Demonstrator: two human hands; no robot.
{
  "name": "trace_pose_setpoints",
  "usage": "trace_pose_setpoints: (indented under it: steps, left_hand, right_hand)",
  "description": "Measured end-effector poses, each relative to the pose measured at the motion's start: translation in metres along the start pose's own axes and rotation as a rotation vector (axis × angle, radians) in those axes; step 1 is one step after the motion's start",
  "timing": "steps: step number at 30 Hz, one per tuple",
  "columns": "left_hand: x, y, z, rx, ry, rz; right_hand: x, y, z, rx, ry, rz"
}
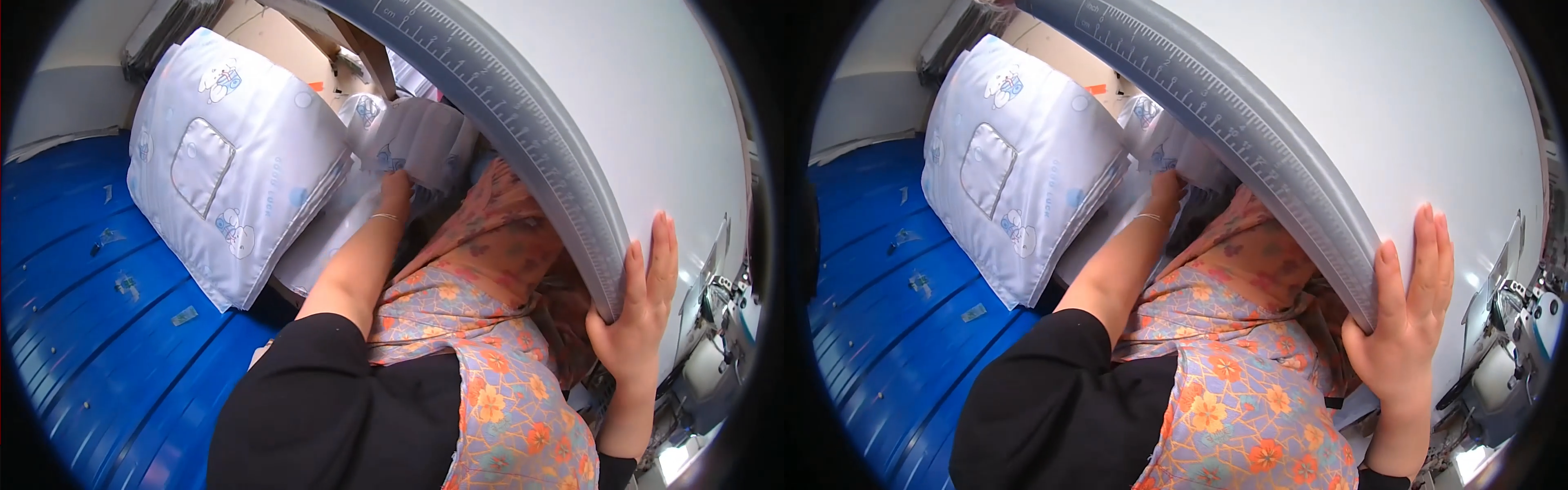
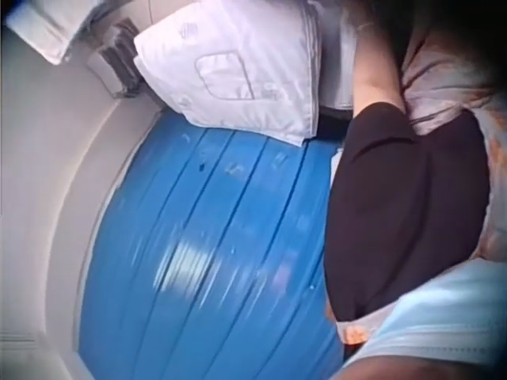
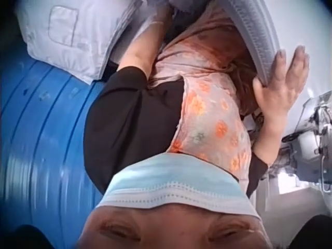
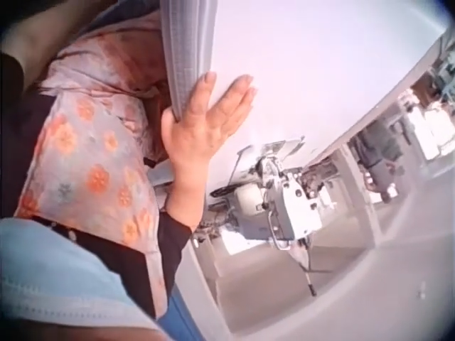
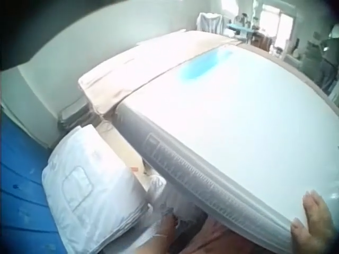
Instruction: Sewing pieces of fabric together using an industrial sewing machine to create pillowcases.
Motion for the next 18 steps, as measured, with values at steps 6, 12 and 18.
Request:
trace_pose_setpoints:
  steps: [6,12,18]
  left_hand:
    - [-0.029,0.051,0.004,0.341,0.001,-0.287]
    - [-0.004,0.007,0.01,0.09,-0.245,-0.989]
    - [-0.002,-0.023,-0.008,-0.052,-0.332,-1.346]
  right_hand:
    - [0.002,-0.002,0.001,-0.054,-0.016,0.012]
    - [0.009,-0.006,0.007,-0.075,-0.031,0.089]
    - [0.005,-0.005,0.007,-0.095,-0.012,0.037]
Point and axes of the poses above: each hand's wrist, its own z-axis away from the middle knuckle, its own y-axis out of the back of the hand, x = y × z, the point moved 10 cm from there along -z, towards the middle knuckle, and after that the axes turned 5 degrees about -x, right-handed, at the moved point
